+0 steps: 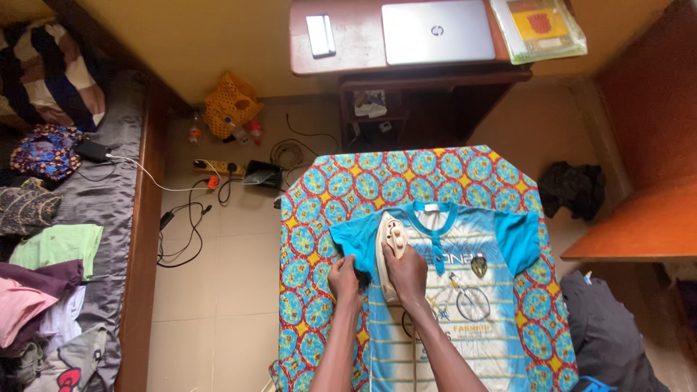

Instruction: The person irons a blue and white striped t-shirt on a patterned ironing board. They systematically move the iron across the shirt's body and sleeves, occasionally adjusting the fabric with their left hand to ensure even coverage.

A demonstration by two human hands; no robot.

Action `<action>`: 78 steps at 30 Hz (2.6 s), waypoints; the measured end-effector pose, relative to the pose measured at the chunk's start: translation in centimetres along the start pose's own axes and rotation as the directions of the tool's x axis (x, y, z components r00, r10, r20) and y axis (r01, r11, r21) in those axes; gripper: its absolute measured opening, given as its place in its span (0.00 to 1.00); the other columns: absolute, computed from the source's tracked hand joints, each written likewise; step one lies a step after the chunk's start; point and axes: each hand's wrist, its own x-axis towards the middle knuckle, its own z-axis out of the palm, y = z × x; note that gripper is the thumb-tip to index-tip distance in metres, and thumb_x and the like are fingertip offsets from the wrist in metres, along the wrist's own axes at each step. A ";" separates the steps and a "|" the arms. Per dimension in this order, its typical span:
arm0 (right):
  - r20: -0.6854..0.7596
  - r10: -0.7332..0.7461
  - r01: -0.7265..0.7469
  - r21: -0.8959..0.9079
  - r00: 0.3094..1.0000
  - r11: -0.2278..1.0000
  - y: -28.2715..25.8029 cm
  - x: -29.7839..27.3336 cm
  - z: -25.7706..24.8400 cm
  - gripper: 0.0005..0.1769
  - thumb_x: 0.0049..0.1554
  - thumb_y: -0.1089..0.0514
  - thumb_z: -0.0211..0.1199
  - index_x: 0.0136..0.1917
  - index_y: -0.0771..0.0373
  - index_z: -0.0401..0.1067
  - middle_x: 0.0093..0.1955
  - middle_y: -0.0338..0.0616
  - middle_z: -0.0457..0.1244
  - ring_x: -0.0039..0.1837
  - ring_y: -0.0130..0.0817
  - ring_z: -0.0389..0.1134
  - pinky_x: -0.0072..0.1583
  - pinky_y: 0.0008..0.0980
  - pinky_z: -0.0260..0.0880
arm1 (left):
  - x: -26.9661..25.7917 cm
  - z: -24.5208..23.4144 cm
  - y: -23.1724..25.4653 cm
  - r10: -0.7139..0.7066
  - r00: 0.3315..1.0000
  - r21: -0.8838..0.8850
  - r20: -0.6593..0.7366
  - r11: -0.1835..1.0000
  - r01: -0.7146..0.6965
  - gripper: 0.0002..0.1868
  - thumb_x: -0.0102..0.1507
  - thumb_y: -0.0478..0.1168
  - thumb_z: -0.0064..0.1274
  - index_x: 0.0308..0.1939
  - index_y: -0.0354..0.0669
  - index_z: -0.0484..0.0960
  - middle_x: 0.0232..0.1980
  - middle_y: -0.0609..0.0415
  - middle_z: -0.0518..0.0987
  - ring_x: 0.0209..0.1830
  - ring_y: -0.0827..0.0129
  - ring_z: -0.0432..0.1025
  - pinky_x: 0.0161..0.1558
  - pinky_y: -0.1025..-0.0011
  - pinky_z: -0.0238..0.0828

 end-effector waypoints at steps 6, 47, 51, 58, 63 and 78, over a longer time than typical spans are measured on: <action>0.023 0.047 -0.047 0.004 0.999 0.999 0.0 3.5 1.0 0.29 0.56 0.37 0.65 0.43 0.69 0.78 0.37 0.63 0.69 0.45 0.63 0.72 0.47 0.54 0.70 | 1.4 -1.1 -0.6 0.380 0.915 0.019 -0.137 0.924 -0.382 0.15 0.57 0.29 0.59 0.46 0.37 0.74 0.36 0.52 0.76 0.29 0.75 0.66 0.30 0.74 0.63; 0.265 -0.155 0.158 0.010 0.952 0.987 -6.0 2.5 3.2 0.21 0.54 0.42 0.66 0.47 0.63 0.79 0.37 0.60 0.70 0.43 0.58 0.73 0.44 0.50 0.72 | 1.8 0.4 10.4 0.271 0.926 0.555 -0.261 0.827 -0.085 0.21 0.67 0.55 0.49 0.45 0.43 0.86 0.42 0.53 0.85 0.40 0.61 0.79 0.44 0.59 0.75; 0.254 -0.232 0.228 0.046 0.939 0.973 -7.5 5.2 4.8 0.21 0.54 0.43 0.66 0.48 0.64 0.79 0.36 0.60 0.69 0.42 0.59 0.72 0.44 0.51 0.70 | -2.0 -1.1 8.8 0.252 0.944 0.780 -0.213 0.626 0.009 0.23 0.68 0.59 0.50 0.43 0.43 0.86 0.42 0.45 0.84 0.44 0.51 0.77 0.48 0.52 0.72; 0.230 -0.133 0.151 -0.060 0.964 0.987 -3.9 3.3 1.9 0.23 0.52 0.41 0.67 0.49 0.62 0.80 0.39 0.59 0.70 0.44 0.59 0.72 0.46 0.51 0.71 | -0.8 -1.0 4.5 0.423 0.902 0.812 -0.085 0.555 -0.184 0.15 0.59 0.50 0.58 0.36 0.41 0.82 0.38 0.46 0.83 0.43 0.49 0.76 0.47 0.52 0.70; 0.178 0.138 -0.111 -0.151 0.974 0.982 -0.2 -1.4 -1.1 0.26 0.53 0.37 0.66 0.50 0.61 0.80 0.40 0.60 0.71 0.47 0.60 0.72 0.49 0.52 0.71 | 0.7 -1.1 3.1 0.428 0.899 0.738 -0.094 0.636 -0.225 0.15 0.64 0.47 0.53 0.41 0.37 0.78 0.37 0.44 0.82 0.38 0.51 0.77 0.44 0.54 0.70; 0.017 0.064 -0.062 -0.111 0.998 0.992 0.5 2.2 -1.2 0.30 0.55 0.36 0.66 0.45 0.68 0.79 0.40 0.64 0.69 0.46 0.64 0.72 0.49 0.56 0.71 | -0.6 -0.6 2.8 0.372 0.928 0.423 0.022 0.838 -0.345 0.28 0.56 0.36 0.65 0.56 0.37 0.70 0.45 0.48 0.81 0.39 0.68 0.75 0.41 0.67 0.72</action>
